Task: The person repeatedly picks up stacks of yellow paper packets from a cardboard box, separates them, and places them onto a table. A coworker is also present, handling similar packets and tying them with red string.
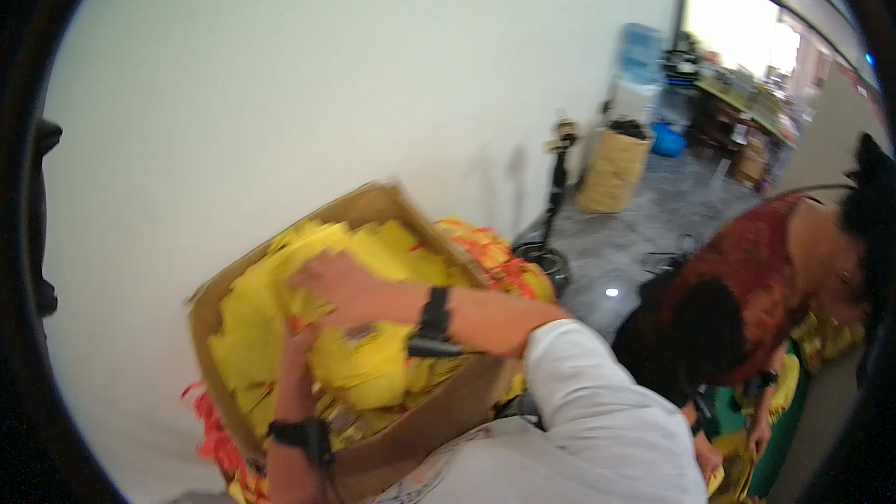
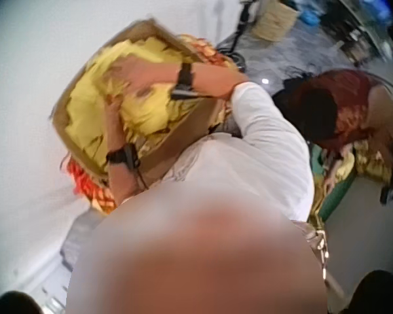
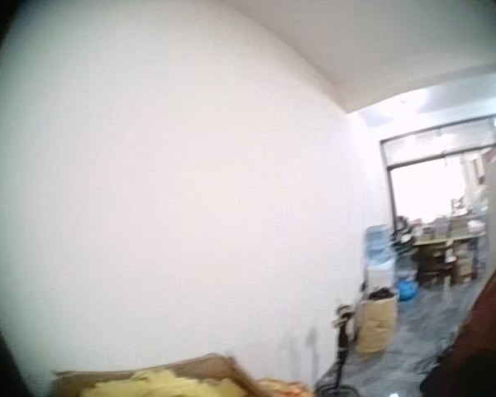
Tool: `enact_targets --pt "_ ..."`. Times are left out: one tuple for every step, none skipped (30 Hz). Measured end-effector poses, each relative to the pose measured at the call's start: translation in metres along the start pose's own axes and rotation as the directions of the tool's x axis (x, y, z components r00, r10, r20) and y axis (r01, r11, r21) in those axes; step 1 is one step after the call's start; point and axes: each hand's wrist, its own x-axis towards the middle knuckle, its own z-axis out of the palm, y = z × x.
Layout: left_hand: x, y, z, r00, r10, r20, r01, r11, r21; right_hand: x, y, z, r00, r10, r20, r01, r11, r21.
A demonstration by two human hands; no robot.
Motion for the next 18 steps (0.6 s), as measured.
enact_targets --pt "0.002 0.000 -0.014 0.992 -0.049 -0.113 0.060 0.994 0.094 0.010 -0.001 0.005 0.998 -0.002 0.058 0.005 0.999 -0.040" --pt "0.001 -0.006 -0.021 1.000 0.022 -0.013 -0.021 0.998 0.052 0.015 0.002 0.004 0.998 0.015 0.058 -0.013 0.999 -0.036" --pt "0.000 -0.007 -0.028 0.999 0.033 0.005 -0.033 0.998 0.050 0.020 -0.001 0.005 0.997 0.059 0.047 -0.059 0.998 0.001" --pt "-0.005 -0.007 -0.034 0.999 0.040 0.008 -0.040 0.999 0.014 0.025 -0.005 0.005 0.995 0.101 0.024 -0.102 0.994 0.042" --pt "-0.011 -0.005 -0.042 0.999 0.024 -0.036 -0.022 0.999 0.050 0.030 -0.011 0.007 0.962 0.256 0.096 -0.269 0.949 0.164" --pt "-0.010 -0.004 -0.043 0.999 0.036 -0.014 -0.036 0.998 0.061 0.032 -0.013 0.005 0.892 0.415 0.181 -0.449 0.860 0.241" --pt "-0.010 -0.003 -0.044 0.997 0.071 0.030 -0.073 0.996 0.058 0.033 -0.016 0.004 0.788 0.548 0.279 -0.614 0.732 0.296" --pt "-0.010 -0.002 -0.045 0.995 0.092 0.034 -0.094 0.993 0.068 0.034 -0.018 0.006 0.823 0.510 0.249 -0.559 0.806 0.196" --pt "-0.011 -0.001 -0.046 0.997 0.075 -0.011 -0.073 0.991 0.110 0.034 -0.019 0.007 0.856 0.466 0.224 -0.494 0.865 0.091" --pt "-0.010 0.000 -0.047 0.997 0.068 -0.036 -0.062 0.987 0.145 0.033 -0.019 0.009 0.889 0.419 0.187 -0.423 0.906 -0.016" --pt "-0.011 0.000 -0.048 0.996 0.027 -0.084 -0.013 0.985 0.171 0.032 -0.019 0.013 0.930 0.345 0.126 -0.339 0.939 -0.065" --pt "-0.011 0.000 -0.050 0.996 0.052 -0.073 -0.038 0.983 0.180 0.030 -0.018 0.018 0.961 0.270 0.050 -0.263 0.957 -0.121" --pt "-0.011 0.001 -0.051 0.995 0.043 -0.085 -0.027 0.983 0.180 0.027 -0.017 0.021 0.969 0.241 0.045 -0.228 0.954 -0.195" --pt "-0.012 0.001 -0.053 0.995 0.033 -0.096 -0.015 0.984 0.180 0.025 -0.016 0.024 0.959 0.274 0.070 -0.267 0.959 -0.095" --pt "-0.012 0.001 -0.054 0.994 0.031 -0.102 -0.013 0.985 0.175 0.024 -0.015 0.025 0.923 0.347 0.168 -0.349 0.937 -0.016" --pt "-0.012 0.002 -0.056 0.994 0.030 -0.108 -0.011 0.985 0.169 0.022 -0.015 0.026 0.873 0.406 0.270 -0.434 0.899 0.054" --pt "-0.012 0.002 -0.057 0.994 0.049 -0.095 -0.036 0.990 0.133 0.020 -0.016 0.026 0.871 0.381 0.311 -0.429 0.897 0.103" --pt "-0.011 0.001 -0.057 0.995 0.039 -0.097 -0.025 0.989 0.147 0.019 -0.017 0.024 0.867 0.353 0.351 -0.425 0.892 0.153"
